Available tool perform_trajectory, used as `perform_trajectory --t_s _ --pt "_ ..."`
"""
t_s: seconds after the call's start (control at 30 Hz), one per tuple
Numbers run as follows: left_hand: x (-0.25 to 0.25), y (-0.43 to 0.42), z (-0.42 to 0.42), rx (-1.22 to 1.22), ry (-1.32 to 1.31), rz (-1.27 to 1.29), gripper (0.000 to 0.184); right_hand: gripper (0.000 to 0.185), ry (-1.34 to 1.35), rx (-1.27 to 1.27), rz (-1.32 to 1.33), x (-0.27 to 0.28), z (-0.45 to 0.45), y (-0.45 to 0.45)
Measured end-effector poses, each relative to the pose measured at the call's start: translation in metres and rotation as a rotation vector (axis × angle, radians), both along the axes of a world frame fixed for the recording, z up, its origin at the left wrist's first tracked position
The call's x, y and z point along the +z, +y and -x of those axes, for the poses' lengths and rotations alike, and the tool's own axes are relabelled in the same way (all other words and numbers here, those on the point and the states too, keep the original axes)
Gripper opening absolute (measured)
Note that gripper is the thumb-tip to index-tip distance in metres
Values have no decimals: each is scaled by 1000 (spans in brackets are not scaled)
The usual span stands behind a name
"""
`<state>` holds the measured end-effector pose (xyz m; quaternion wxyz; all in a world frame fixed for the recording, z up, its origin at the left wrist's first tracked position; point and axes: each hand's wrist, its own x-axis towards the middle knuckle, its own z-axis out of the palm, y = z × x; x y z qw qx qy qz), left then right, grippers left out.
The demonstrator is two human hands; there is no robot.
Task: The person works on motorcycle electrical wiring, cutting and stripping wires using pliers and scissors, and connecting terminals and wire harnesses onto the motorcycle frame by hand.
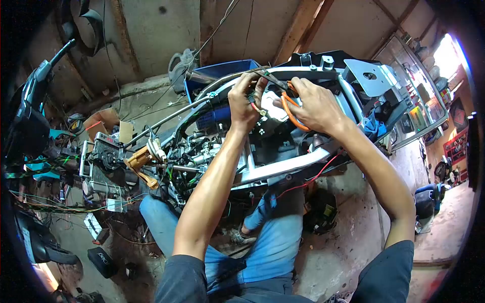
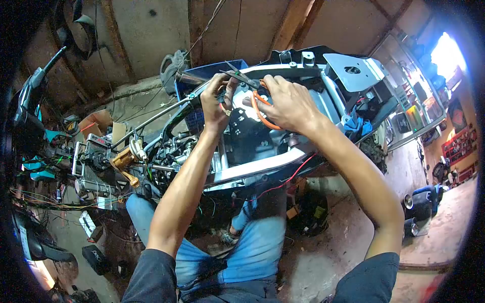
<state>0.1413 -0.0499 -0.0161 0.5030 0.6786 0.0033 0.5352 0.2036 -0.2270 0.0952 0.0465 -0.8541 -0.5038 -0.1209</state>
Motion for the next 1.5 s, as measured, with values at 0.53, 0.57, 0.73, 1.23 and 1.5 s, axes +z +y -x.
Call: perform_trajectory --t_s 0.53,0.57,0.73,1.23,1.5 --pt "5 -4 6 18 17 54 13 55 89 -19 11 2 4 3" --pt "5 -3 6 13 16 56 14 56 102 -14 1 1 3 3" --pt "3 -3 4 -2 8 73 14 60 152 -28 6 2 4 4" --pt "5 -4 7 -4 14 60 14 56 176 31 4 -3 -2 0" --pt "3 -3 5 -15 29 62 18 54 205 45 -49 -3 2 -1"
